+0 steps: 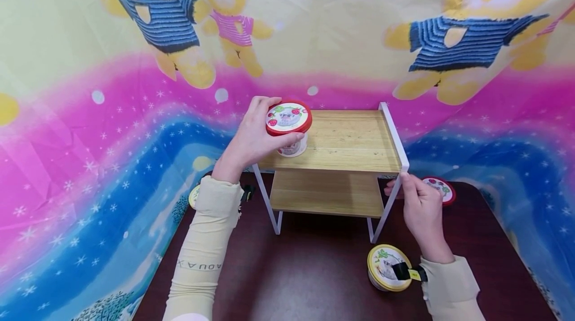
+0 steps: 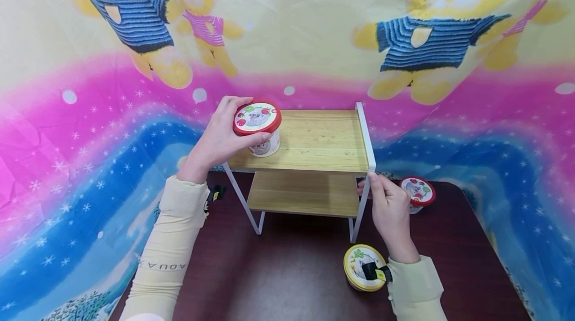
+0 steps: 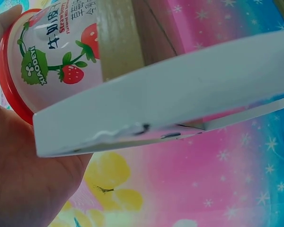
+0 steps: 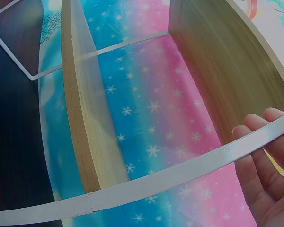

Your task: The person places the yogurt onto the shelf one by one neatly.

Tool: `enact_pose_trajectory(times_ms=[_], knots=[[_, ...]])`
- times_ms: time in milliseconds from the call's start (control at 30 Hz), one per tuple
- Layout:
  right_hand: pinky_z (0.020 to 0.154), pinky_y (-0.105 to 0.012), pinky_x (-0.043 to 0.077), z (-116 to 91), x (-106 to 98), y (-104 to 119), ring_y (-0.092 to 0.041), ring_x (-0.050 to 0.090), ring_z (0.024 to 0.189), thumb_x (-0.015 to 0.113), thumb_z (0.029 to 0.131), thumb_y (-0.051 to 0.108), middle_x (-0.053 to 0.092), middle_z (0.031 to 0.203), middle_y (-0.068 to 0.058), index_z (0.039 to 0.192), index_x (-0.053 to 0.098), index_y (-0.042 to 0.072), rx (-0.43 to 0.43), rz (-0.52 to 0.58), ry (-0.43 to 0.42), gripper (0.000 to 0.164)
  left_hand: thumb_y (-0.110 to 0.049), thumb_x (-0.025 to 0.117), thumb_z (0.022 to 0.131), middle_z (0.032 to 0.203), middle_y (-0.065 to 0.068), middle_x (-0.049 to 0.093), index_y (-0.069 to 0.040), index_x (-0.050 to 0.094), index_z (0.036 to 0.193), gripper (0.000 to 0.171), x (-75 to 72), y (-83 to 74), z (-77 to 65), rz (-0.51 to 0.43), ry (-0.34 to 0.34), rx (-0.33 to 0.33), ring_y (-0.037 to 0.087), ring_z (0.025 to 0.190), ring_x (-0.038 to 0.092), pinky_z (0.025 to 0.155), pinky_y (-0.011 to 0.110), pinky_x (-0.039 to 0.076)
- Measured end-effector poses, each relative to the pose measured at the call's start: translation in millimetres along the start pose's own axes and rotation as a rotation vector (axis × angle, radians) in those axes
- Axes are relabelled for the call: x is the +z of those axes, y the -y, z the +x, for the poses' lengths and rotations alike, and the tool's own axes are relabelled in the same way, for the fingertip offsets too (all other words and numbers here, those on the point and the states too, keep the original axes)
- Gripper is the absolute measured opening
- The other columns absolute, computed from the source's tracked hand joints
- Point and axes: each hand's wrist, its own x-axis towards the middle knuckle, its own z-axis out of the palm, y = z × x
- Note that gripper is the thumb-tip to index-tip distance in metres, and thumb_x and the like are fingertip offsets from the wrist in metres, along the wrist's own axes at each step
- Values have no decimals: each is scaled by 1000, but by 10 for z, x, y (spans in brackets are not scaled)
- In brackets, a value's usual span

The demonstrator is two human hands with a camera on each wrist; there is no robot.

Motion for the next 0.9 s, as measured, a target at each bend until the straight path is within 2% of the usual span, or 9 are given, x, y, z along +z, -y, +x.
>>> enact_pose_trajectory(times_ms=[733, 900], knots=[[70, -14, 53, 5, 1, -22, -2, 70, 77, 52, 109, 23, 75, 85, -5, 101, 77, 0, -15, 26, -10, 35, -62, 83, 73, 131, -4, 46, -19, 47, 147, 93, 36, 31, 32, -20, 2, -25, 13, 120, 48, 90, 34, 53], [71, -14, 53, 6, 3, -17, -2, 70, 78, 51, 109, 23, 75, 85, -3, 102, 77, 0, -8, 24, -8, 35, -63, 82, 75, 142, -1, 41, -21, 40, 153, 98, 14, 46, 11, -27, -16, -41, 16, 127, 46, 94, 39, 53]])
